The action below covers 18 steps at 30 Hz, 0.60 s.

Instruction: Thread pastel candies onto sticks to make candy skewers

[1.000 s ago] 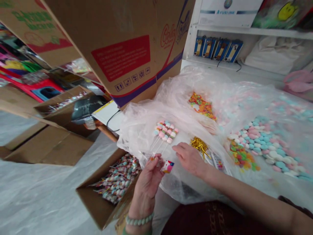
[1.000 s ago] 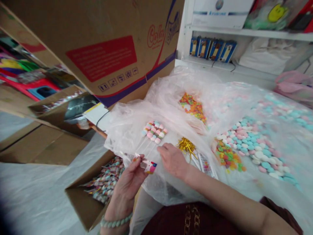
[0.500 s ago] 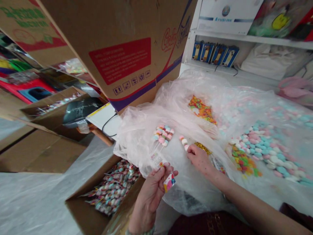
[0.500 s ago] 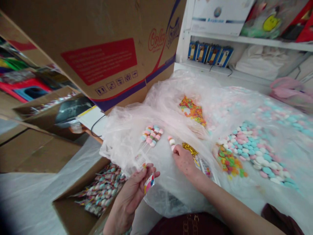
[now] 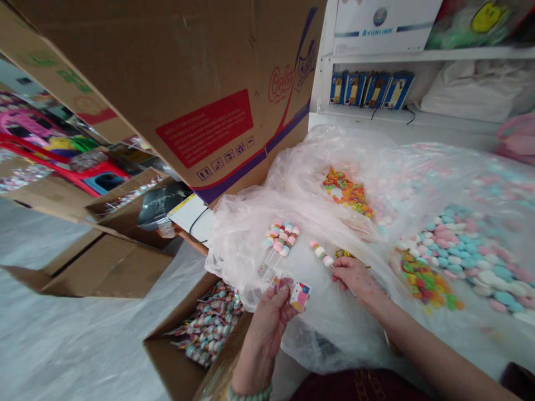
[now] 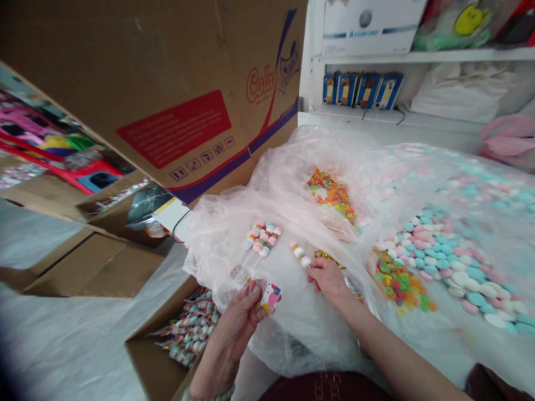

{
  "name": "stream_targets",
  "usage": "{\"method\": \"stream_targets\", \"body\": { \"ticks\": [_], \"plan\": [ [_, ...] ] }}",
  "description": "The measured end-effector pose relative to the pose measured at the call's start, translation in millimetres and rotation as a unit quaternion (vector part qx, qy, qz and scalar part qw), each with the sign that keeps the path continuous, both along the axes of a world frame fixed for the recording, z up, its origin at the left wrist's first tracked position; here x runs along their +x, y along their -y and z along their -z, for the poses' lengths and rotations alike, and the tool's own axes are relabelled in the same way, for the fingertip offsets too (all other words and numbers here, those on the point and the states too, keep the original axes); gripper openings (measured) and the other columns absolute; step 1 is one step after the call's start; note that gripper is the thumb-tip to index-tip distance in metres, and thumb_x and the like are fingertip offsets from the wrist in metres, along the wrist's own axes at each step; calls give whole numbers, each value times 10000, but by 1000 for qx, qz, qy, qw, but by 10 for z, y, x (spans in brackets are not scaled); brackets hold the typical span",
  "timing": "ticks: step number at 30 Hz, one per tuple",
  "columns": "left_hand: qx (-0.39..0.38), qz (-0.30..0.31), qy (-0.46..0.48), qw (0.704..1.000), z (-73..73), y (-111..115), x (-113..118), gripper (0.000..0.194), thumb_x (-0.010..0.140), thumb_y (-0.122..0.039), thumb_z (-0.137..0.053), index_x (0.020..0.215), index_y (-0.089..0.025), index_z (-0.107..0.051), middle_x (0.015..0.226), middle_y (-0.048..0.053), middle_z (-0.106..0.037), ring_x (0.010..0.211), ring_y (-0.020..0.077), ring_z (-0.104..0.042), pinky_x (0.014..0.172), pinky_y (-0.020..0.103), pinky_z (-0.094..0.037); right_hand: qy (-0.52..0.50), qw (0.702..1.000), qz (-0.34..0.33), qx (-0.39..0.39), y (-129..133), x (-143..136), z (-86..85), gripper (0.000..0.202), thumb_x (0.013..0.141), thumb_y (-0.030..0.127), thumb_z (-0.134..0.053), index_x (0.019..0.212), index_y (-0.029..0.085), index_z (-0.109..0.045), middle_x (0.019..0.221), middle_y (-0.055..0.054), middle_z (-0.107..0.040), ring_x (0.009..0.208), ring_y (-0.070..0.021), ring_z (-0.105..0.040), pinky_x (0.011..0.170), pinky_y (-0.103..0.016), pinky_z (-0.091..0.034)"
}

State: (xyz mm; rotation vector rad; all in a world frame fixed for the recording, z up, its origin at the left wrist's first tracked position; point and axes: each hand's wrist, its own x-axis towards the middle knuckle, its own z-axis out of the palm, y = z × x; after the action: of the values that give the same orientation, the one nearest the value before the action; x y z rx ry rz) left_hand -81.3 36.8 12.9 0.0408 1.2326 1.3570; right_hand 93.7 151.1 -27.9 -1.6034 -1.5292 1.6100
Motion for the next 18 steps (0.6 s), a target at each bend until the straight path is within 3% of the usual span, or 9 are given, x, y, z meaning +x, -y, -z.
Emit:
{"method": "stream_targets", "body": {
  "ticks": [5,10,15,16,18],
  "plan": [
    [-8,-56,-12,998,-8,-175,10,84,756,-160,-673,809,-107,-635,746,68,-698,620,155,-657,573,268,-554,-155,988,5,-15,206,59,-216,105,673,266,-568,607,184,-557,520,42,-488,457,-94,-401,464,-244,-281],
    [-8,-125,-64,990,55,-249,44,183,619,-208,-771,661,-119,-617,583,-8,-623,479,83,-539,480,197,-426,-262,964,-4,-47,354,115,-403,97,686,256,-618,641,185,-569,576,34,-495,550,-107,-422,510,-233,-335],
    [48,-128,-161,978,85,-267,279,239,588,-300,-772,627,-131,-607,533,-38,-561,455,61,-448,466,200,-337,-263,965,-16,-17,457,-59,-550,95,660,258,-640,641,176,-594,1015,-40,-622,847,-163,-539,659,-251,-427],
    [59,-121,-166,977,86,-267,329,233,598,-306,-762,648,-134,-613,536,-43,-555,456,61,-436,471,203,-335,-255,967,-18,-17,485,-119,-562,102,661,263,-635,633,175,-591,1006,-42,-627,838,-163,-545,642,-247,-425],
    [78,-95,-158,980,84,-257,397,233,632,-329,-737,713,-140,-628,566,-42,-560,467,64,-430,475,207,-331,-233,972,-2,-31,543,-231,-555,111,659,274,-619,623,176,-580,795,-24,-626,677,-133,-523,539,-227,-387]
  ]
}}
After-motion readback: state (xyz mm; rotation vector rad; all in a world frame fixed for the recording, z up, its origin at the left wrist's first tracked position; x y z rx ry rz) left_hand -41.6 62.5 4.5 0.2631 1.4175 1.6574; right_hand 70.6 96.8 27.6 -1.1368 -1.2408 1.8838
